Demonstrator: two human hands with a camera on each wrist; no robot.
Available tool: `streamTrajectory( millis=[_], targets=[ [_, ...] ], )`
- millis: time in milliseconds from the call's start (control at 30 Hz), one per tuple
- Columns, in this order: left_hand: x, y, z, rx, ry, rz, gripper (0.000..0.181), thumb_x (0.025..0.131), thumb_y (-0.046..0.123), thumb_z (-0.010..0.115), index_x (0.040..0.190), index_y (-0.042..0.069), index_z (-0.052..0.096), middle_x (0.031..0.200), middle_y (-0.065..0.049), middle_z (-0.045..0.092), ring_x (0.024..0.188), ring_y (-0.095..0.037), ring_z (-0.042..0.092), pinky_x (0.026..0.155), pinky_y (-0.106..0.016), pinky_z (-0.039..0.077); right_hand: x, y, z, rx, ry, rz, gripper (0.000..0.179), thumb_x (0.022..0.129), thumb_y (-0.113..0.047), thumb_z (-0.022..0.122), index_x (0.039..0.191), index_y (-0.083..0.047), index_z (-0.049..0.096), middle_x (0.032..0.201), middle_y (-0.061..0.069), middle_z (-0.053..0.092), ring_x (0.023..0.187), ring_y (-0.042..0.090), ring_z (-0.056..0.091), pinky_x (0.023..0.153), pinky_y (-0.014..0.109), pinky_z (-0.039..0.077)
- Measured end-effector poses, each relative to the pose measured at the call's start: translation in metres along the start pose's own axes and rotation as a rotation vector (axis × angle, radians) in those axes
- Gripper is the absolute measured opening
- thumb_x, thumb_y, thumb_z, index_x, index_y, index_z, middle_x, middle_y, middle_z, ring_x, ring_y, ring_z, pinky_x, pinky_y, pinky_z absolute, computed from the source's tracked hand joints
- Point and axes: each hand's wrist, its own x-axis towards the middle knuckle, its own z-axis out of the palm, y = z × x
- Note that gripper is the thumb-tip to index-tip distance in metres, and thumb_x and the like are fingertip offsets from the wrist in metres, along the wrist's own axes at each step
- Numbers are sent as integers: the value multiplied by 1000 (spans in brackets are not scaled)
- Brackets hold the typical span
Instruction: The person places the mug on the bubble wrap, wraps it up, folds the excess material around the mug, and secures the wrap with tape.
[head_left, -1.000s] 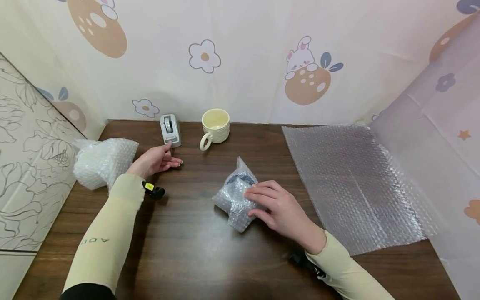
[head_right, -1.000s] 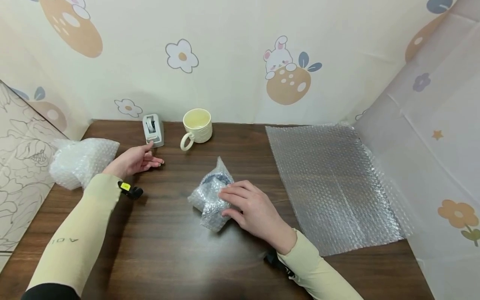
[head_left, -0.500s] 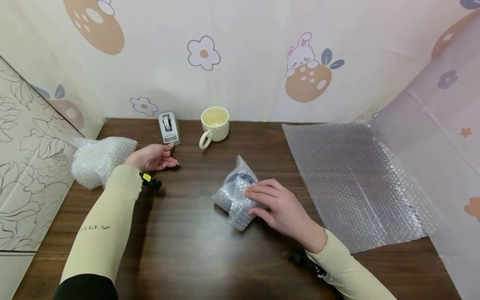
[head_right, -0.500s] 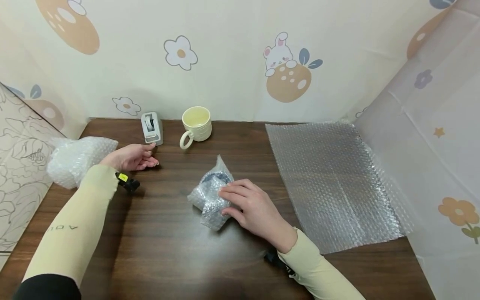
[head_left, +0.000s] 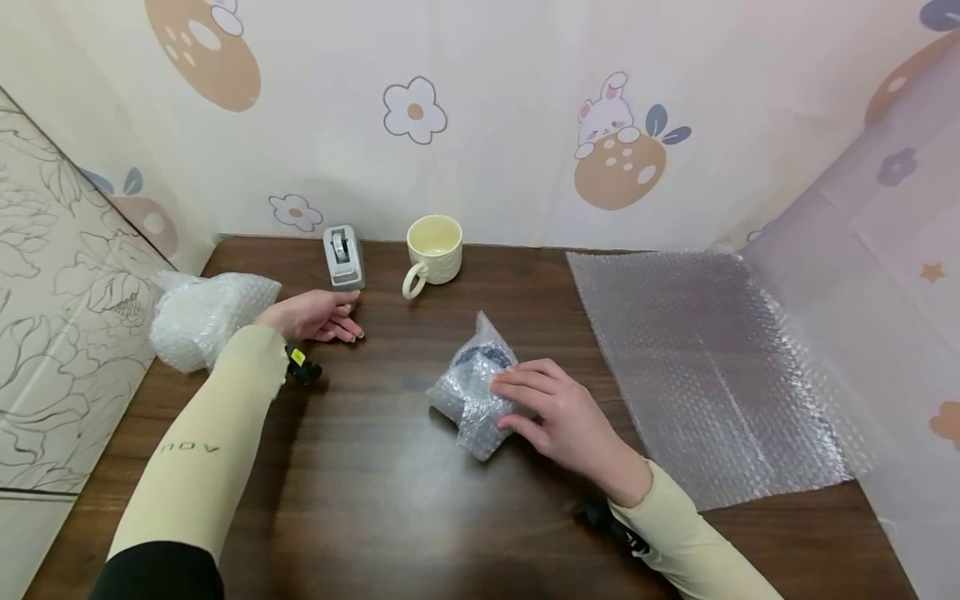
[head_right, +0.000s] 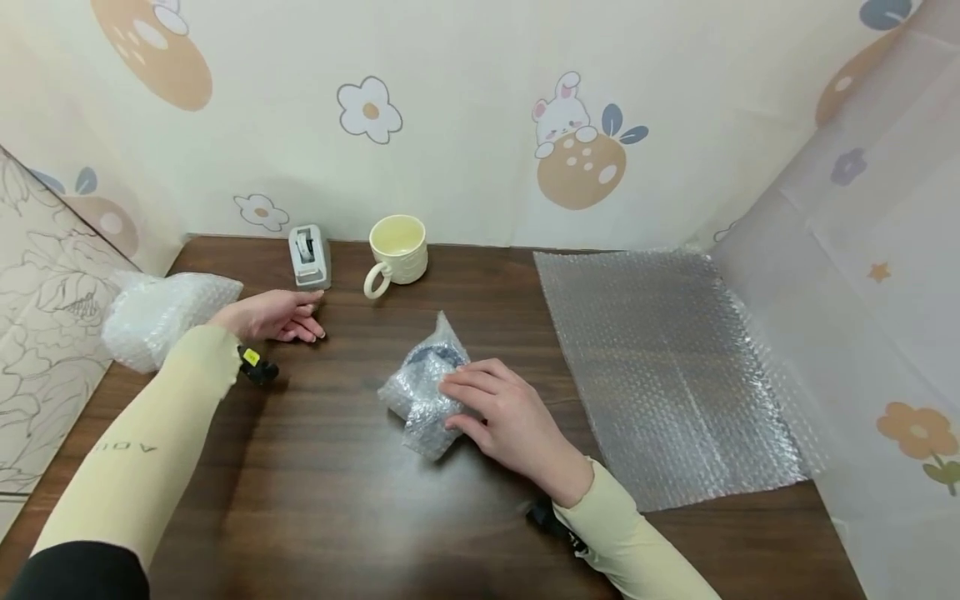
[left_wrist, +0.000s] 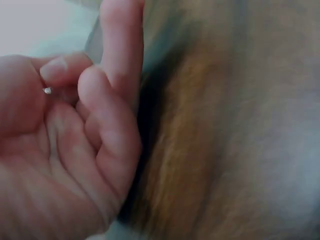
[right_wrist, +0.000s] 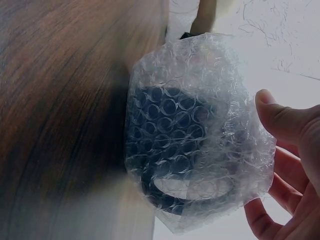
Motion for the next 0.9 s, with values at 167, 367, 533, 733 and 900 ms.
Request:
streamTrajectory(
  millis=[167, 367, 533, 733, 900],
  targets=[
    [-14, 5, 25, 203, -72, 187, 59, 103, 59, 33, 74, 9, 41, 103, -12, 73, 89, -28, 71, 68, -30, 49, 0, -1, -1, -9, -19, 2, 43, 83, -26, 82, 121, -7, 71, 123, 6, 68, 118, 25, 58, 100, 38, 46],
    [-61, 31, 89, 458, -138, 567, 42, 107, 39, 43, 95, 3, 62, 96, -14, 72, 85, -30, 71, 78, -44, 52, 1, -2, -5, -58, -54, -25, 43, 83, -26, 82, 120, -7, 71, 121, 6, 68, 114, 25, 59, 96, 38, 49],
    [-91, 39, 147, 742, -163, 852, 22, 103, 32, 56, 84, 21, 59, 79, 6, 63, 63, -11, 57, 62, -31, 50, 4, -3, -10, -71, -110, -8, 44, 82, -25, 83, 121, -8, 70, 121, 4, 67, 116, 23, 57, 96, 37, 49],
    [-102, 37, 190, 890, -136, 1016, 18, 98, 33, 65, 84, 27, 54, 80, 9, 56, 62, -13, 49, 60, -26, 41, 8, -6, -16, -35, -190, 97, 41, 89, -29, 78, 125, -11, 68, 123, -1, 66, 118, 18, 54, 96, 38, 49],
    [-102, 35, 202, 946, -68, 1021, 15, 96, 32, 67, 88, 24, 57, 85, 4, 56, 72, -13, 49, 67, -28, 44, 10, -13, -18, 28, -180, 309, 40, 92, -37, 72, 124, -15, 67, 117, -3, 64, 111, 12, 58, 89, 37, 52]
  ],
)
